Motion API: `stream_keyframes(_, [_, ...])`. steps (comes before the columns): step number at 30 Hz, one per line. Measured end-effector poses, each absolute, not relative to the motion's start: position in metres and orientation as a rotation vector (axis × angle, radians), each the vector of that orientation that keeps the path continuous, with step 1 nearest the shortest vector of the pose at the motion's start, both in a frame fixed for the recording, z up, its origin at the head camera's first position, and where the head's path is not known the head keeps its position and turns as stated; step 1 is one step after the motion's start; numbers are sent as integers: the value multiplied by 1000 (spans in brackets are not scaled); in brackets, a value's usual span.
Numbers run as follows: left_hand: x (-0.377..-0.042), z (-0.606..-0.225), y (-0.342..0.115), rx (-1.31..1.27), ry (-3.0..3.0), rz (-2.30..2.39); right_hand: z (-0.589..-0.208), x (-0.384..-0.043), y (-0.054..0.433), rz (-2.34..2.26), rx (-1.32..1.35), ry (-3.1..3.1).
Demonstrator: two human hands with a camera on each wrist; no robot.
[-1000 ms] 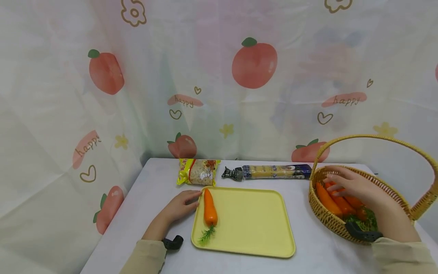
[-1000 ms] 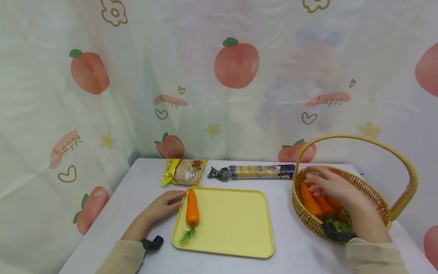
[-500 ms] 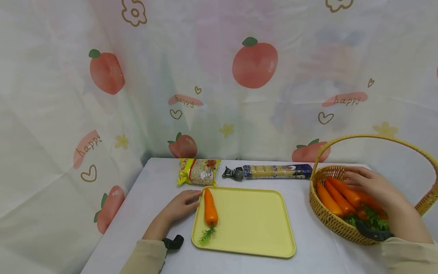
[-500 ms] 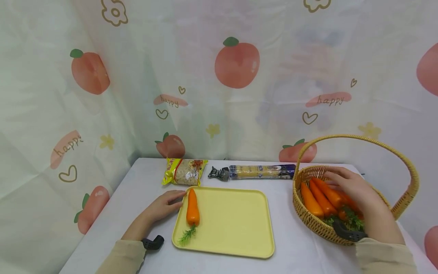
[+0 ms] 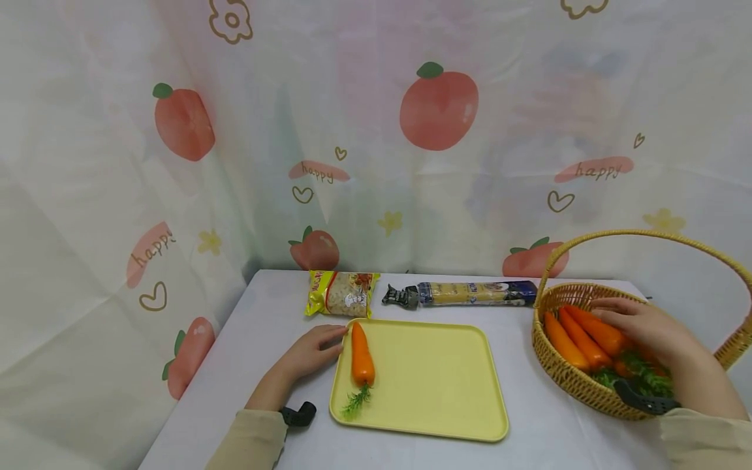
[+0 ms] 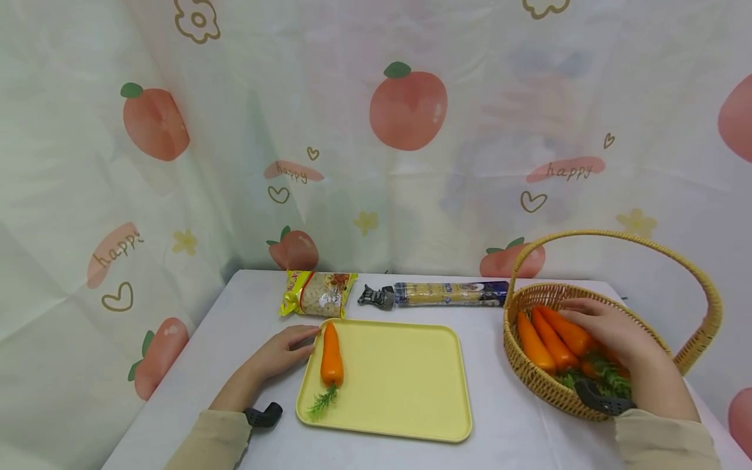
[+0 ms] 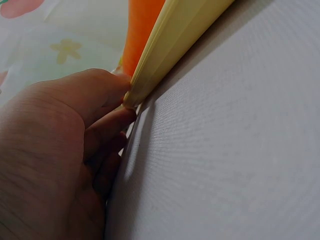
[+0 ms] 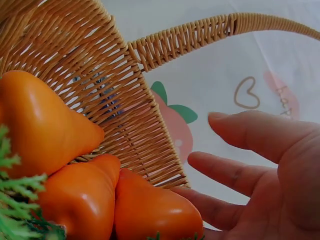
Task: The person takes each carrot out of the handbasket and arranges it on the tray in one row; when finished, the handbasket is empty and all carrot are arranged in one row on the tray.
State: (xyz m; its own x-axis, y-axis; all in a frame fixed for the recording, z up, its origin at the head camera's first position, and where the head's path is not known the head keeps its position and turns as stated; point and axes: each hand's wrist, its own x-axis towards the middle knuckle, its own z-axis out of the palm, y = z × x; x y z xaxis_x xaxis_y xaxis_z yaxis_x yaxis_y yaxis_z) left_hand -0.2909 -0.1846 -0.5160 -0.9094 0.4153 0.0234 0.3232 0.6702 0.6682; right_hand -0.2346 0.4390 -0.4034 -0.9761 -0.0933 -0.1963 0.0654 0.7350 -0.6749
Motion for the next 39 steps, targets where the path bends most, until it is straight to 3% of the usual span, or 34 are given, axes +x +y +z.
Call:
stream_keyframes(8, [-291, -518, -184, 614, 2750, 1066, -414, -240, 444, -1181, 62, 2496])
stream_keyframes(39, [-294, -520, -186, 592, 2750, 1061, -412, -239, 443, -1033, 19, 2553])
